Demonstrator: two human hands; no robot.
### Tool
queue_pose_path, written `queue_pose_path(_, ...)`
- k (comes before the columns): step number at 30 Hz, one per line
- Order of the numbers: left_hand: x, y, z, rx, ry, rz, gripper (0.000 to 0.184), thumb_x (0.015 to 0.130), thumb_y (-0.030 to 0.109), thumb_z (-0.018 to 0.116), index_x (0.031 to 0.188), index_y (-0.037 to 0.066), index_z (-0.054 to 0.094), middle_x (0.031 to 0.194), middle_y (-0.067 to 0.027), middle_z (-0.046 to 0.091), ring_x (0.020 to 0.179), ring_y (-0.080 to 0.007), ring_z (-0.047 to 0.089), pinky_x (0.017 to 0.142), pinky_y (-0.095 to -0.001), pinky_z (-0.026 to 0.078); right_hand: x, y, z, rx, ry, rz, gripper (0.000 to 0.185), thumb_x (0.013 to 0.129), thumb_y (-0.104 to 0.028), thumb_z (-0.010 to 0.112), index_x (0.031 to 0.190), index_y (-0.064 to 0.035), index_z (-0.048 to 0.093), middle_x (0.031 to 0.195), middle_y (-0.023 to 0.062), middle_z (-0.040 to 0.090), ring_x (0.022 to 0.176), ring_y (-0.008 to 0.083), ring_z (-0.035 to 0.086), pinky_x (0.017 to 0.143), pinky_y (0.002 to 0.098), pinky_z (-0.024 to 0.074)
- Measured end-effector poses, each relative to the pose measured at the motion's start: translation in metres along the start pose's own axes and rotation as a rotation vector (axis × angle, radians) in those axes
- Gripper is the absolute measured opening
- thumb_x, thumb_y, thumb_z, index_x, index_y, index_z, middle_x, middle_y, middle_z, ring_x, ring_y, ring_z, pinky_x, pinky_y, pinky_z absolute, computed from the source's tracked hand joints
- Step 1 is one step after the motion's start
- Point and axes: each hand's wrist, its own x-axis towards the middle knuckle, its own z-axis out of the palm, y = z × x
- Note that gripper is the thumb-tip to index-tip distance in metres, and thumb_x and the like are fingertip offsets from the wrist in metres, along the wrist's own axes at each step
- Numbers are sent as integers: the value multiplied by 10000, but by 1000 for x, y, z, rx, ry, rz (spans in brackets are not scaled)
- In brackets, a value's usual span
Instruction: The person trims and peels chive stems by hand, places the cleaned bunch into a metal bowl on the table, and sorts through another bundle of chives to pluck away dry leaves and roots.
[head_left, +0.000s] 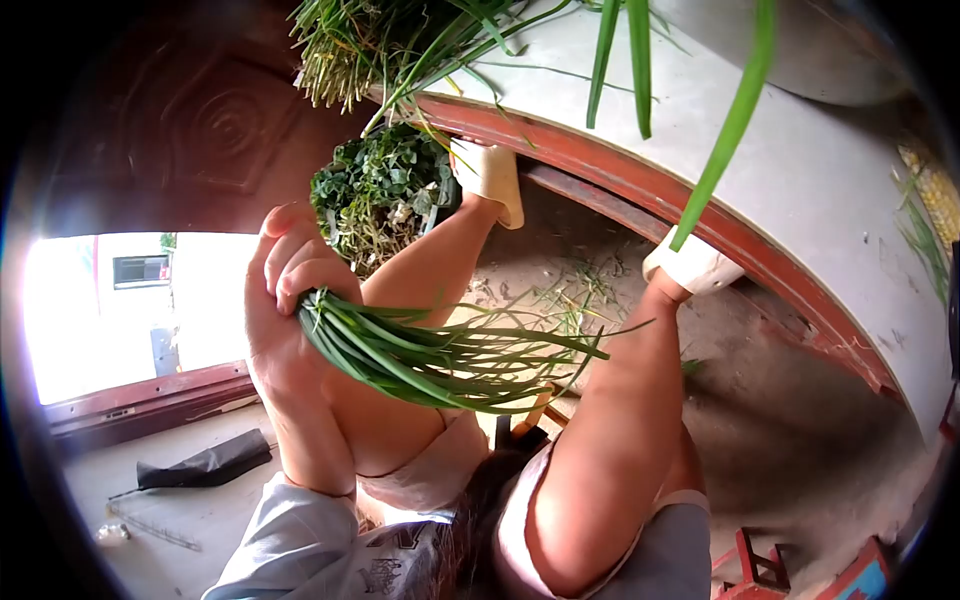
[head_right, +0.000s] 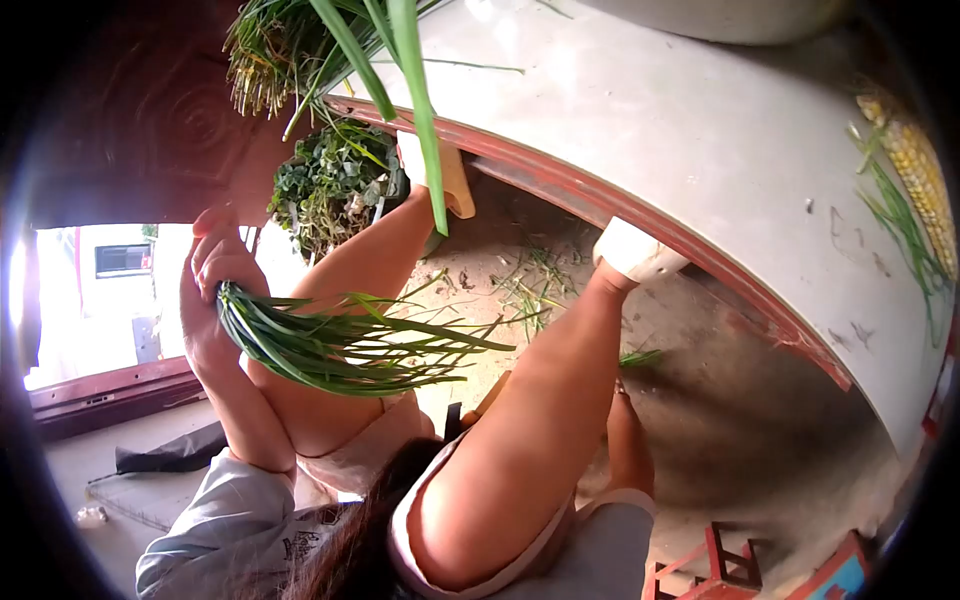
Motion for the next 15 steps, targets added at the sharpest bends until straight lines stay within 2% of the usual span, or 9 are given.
queue_pose_path(3, -2, 3, 5, 215, -401, -13, 227, 887, 189, 293, 719, 96, 415, 418, 45, 242, 339, -56, 215, 422, -198, 300, -4, 4, -16, -433, 62, -33, 304, 883, -281, 331, 1122, -107, 402, 1080, 40, 471, 977, 175, 453, 844, 315, 373)
queue_pose_path(5, -9, 18, 10, 865, -569, 267, 281, 902, 242, 266, 692, 98, 385, 406, 51, 240, 333, -51, 192, 419, -210, 268, -7, -14, -74, -939, -50, 151, 269, 837, -234, 387, 1057, -96, 456, 1032, 64, 509, 949, 209, 480, 806, 322, 393)
queue_pose_path(6, -12, 22, 12, 755, -495, 205, 275, 901, 241, 288, 687, 100, 388, 402, 49, 227, 329, -52, 194, 406, -213, 267, -8, -35, -117, -1397, -290, 367, 252, 814, -211, 415, 1024, -91, 482, 1009, 76, 528, 935, 226, 494, 787, 325, 404)
queue_pose_path(8, -13, 34, 9, 587, -306, 85, 268, 894, 229, 328, 674, 97, 409, 397, 48, 208, 323, -50, 199, 398, -214, 276, -7, -112, -164, -2180, -1119, 689, 219, 768, -164, 471, 960, -79, 536, 961, 99, 566, 907, 260, 521, 748, 332, 424)
queue_pose_path(9, -11, 39, 5, 577, -212, 50, 240, 883, 209, 350, 687, 92, 426, 397, 50, 205, 323, -47, 200, 404, -204, 283, -8, -153, -164, -2243, -1297, 758, 204, 745, -141, 499, 927, -74, 563, 938, 111, 586, 893, 277, 535, 729, 335, 434)
queue_pose_path(10, -11, 42, 2, 527, -206, 49, 228, 877, 200, 356, 692, 89, 429, 398, 51, 204, 325, -46, 202, 408, -199, 285, -6, -191, -121, -2212, -1284, 767, 164, 815, -136, 463, 904, -29, 551, 892, 98, 600, 832, 240, 555, 720, 328, 423)
queue_pose_path(12, -12, 43, 1, 468, -222, 41, 205, 866, 183, 366, 699, 84, 432, 400, 56, 209, 329, -44, 203, 412, -190, 283, 3, -246, -85, -1804, -1068, 674, 95, 780, -57, 485, 762, -8, 564, 676, 62, 606, 673, 220, 577, 688, 322, 438)
queue_pose_path(13, -17, 38, 7, 477, -208, 29, 208, 861, 184, 379, 688, 82, 434, 403, 65, 208, 333, -41, 192, 411, -192, 271, -17, -278, -23, -1334, -809, 634, 39, 758, 0, 494, 747, 6, 531, 635, 65, 589, 603, 165, 567, 715, 308, 436)
queue_pose_path(15, -26, 23, 13, 550, -193, 94, 199, 819, 190, 447, 651, 83, 453, 419, 72, 238, 353, -42, 213, 436, -203, 276, -49, -320, 67, -1075, -780, 368, 93, 762, 10, 486, 675, -22, 473, 572, 58, 551, 549, 101, 522, 758, 280, 422)
